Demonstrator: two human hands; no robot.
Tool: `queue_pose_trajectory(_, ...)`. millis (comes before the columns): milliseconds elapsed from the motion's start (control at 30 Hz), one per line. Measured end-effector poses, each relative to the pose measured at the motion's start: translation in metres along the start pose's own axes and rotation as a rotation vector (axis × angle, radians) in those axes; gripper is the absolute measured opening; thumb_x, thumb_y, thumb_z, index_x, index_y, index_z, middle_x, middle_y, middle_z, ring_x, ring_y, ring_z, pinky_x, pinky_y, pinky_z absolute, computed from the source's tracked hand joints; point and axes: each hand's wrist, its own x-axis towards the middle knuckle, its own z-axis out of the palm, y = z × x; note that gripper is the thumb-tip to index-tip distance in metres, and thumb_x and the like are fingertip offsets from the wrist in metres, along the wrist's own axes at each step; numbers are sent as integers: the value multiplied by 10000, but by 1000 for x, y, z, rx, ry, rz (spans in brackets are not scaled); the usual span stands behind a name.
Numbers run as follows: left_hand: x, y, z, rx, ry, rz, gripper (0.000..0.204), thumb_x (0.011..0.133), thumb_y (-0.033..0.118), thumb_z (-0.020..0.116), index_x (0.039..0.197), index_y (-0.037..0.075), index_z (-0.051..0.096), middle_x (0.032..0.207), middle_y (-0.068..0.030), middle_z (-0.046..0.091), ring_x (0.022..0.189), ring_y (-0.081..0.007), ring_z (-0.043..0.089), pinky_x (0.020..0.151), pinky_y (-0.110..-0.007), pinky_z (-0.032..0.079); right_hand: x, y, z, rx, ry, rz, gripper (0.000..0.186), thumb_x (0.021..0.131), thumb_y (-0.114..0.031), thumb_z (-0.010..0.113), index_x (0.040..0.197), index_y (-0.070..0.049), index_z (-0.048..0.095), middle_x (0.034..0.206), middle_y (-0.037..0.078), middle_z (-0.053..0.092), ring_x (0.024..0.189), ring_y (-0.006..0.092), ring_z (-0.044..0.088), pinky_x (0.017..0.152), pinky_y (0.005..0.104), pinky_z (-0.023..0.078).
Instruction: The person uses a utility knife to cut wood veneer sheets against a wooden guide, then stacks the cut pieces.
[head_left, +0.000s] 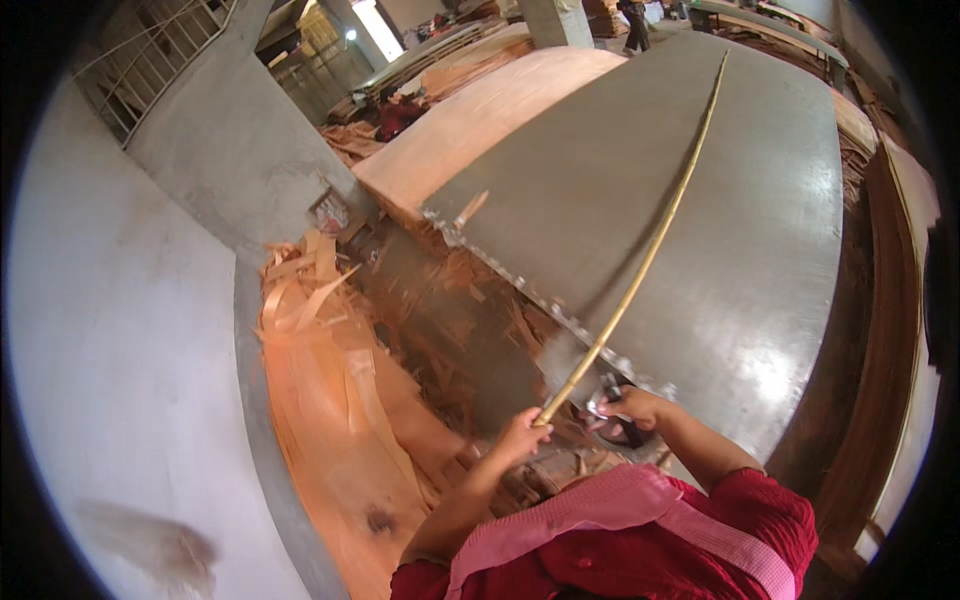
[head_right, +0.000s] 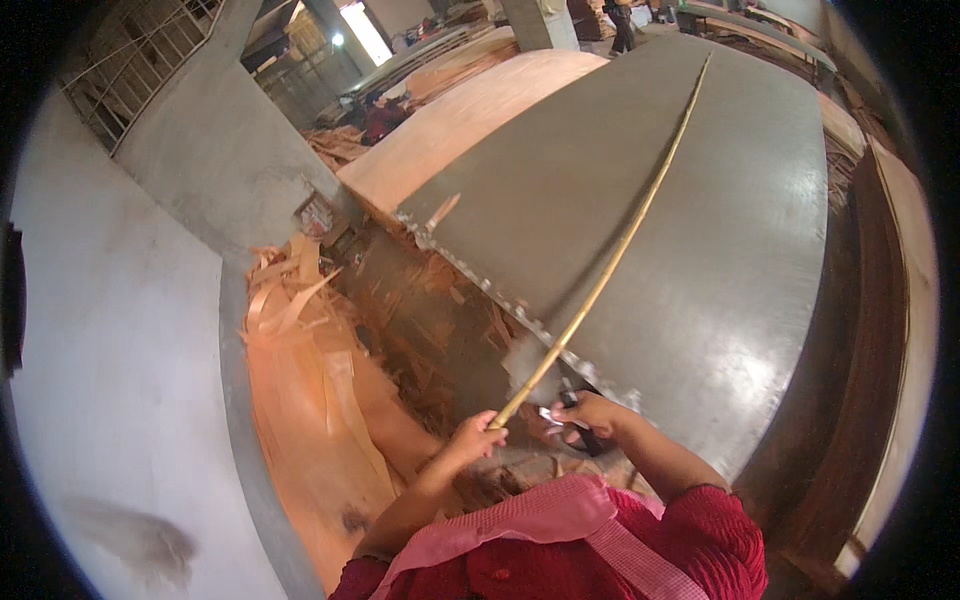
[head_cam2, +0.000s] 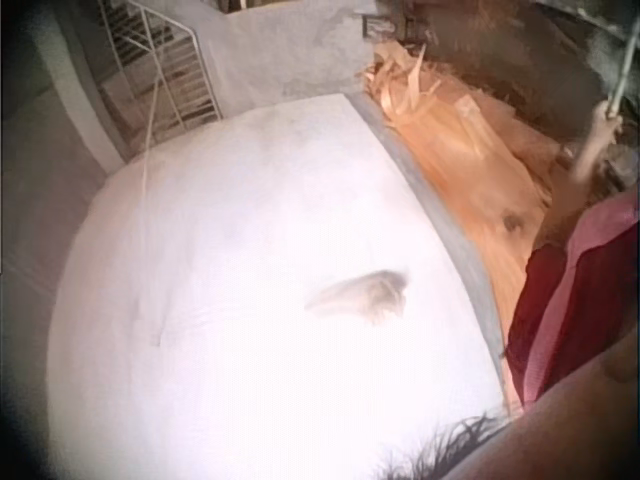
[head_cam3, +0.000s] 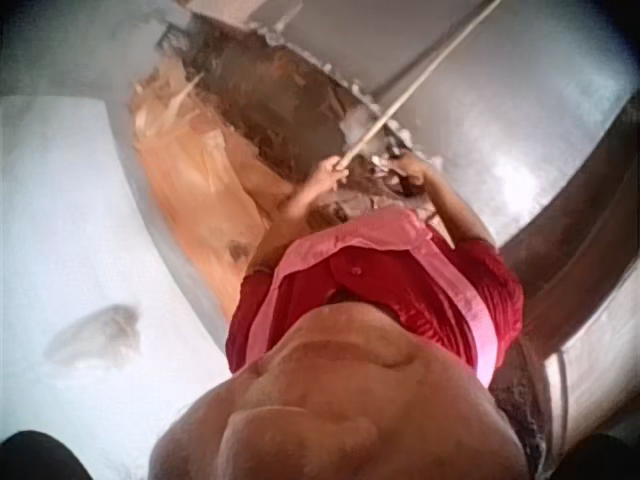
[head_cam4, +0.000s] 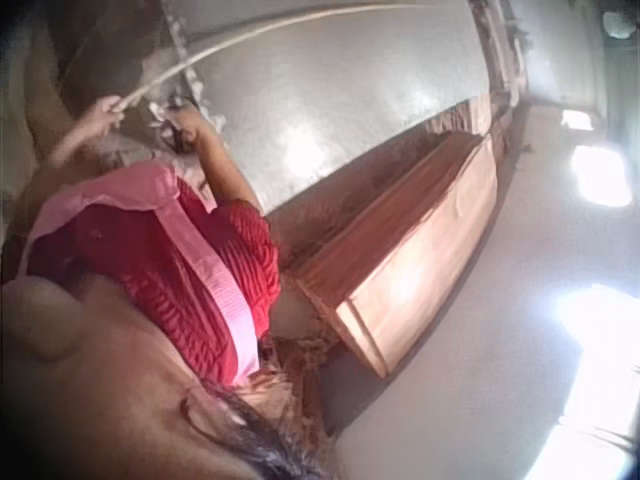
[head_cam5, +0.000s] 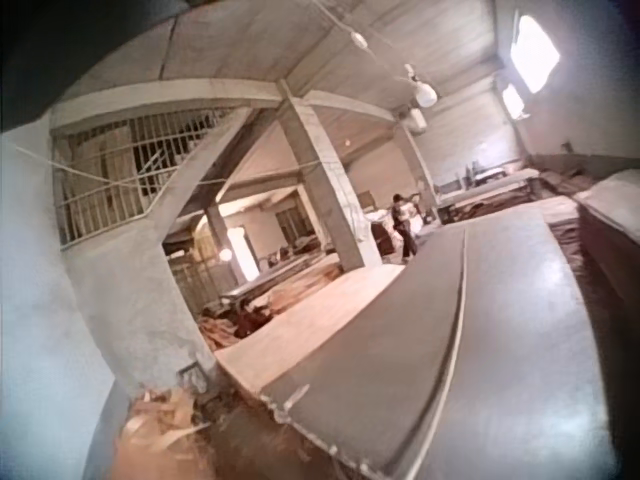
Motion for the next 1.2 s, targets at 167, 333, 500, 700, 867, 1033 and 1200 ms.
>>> queue_pose_trajectory(167, 74, 21, -177, 558, 299, 110, 189, 708, 192, 583, 858, 84, 545, 769, -164, 587, 747, -364, 555, 623, -405, 436, 112, 14, -12, 36, 294, -83, 136, 813, -210, 592, 804, -75, 575, 676, 35, 566, 527, 103, 485, 440, 225, 368)
queue_pose_trajectory(333, 128, 16, -273, 458, 236, 56, 272, 711, 178, 603, 952, 57, 565, 743, -148, 595, 664, -284, 587, 587, -365, 447, 188, -37, 50, 110, 580, -45, 85, 788, -125, 598, 757, -55, 561, 617, 24, 522, 487, 112, 461, 404, 240, 329)
queue_pose_trajectory(500, 201, 6, -352, 347, 122, 176, 111, 713, 83, 596, 792, 31, 538, 600, -37, 531, 496, -111, 527, 449, -270, 419, 287, -40, 50, 348, 1026, -356, 132, 779, -119, 575, 695, -60, 493, 539, 23, 446, 400, 132, 399, 352, 289, 300)
queue_pose_trajectory(700, 275, 37, -429, 328, -42, 50, 238, 781, 69, 563, 1004, -9, 539, 679, -8, 539, 482, -57, 453, 445, -198, 392, 328, -83, 68, 807, 1375, -347, 224, 755, -273, 652, 783, -84, 535, 614, 23, 500, 488, 136, 485, 386, 263, 322)
queue_pose_trajectory(867, 333, 46, -481, 275, -219, 8, 227, 787, 66, 570, 1002, 0, 535, 692, -12, 574, 475, -43, 476, 427, -170, 385, 355, -82, 59, 835, 1561, -397, 241, 733, -278, 665, 821, -85, 550, 693, 37, 554, 518, 145, 501, 410, 275, 328)
queue_pose_trajectory(1033, 396, 56, -547, 58, -454, -46, 253, 779, 74, 583, 1020, 13, 535, 679, -23, 572, 466, -53, 480, 412, -174, 371, 363, -48, 74, 905, 1732, -554, 414, 715, -415, 659, 912, -63, 565, 786, 51, 605, 530, 113, 477, 422, 221, 315)
queue_pose_trajectory(1200, 459, 102, -632, -21, -506, -100, 158, 760, 156, 629, 843, 44, 553, 531, 39, 443, 383, -27, 363, 334, -165, 261, 462, -128, 129, 3, 1959, -275, 303, 831, -112, 527, 1128, -56, 514, 885, 65, 630, 591, 104, 548, 481, 242, 423)
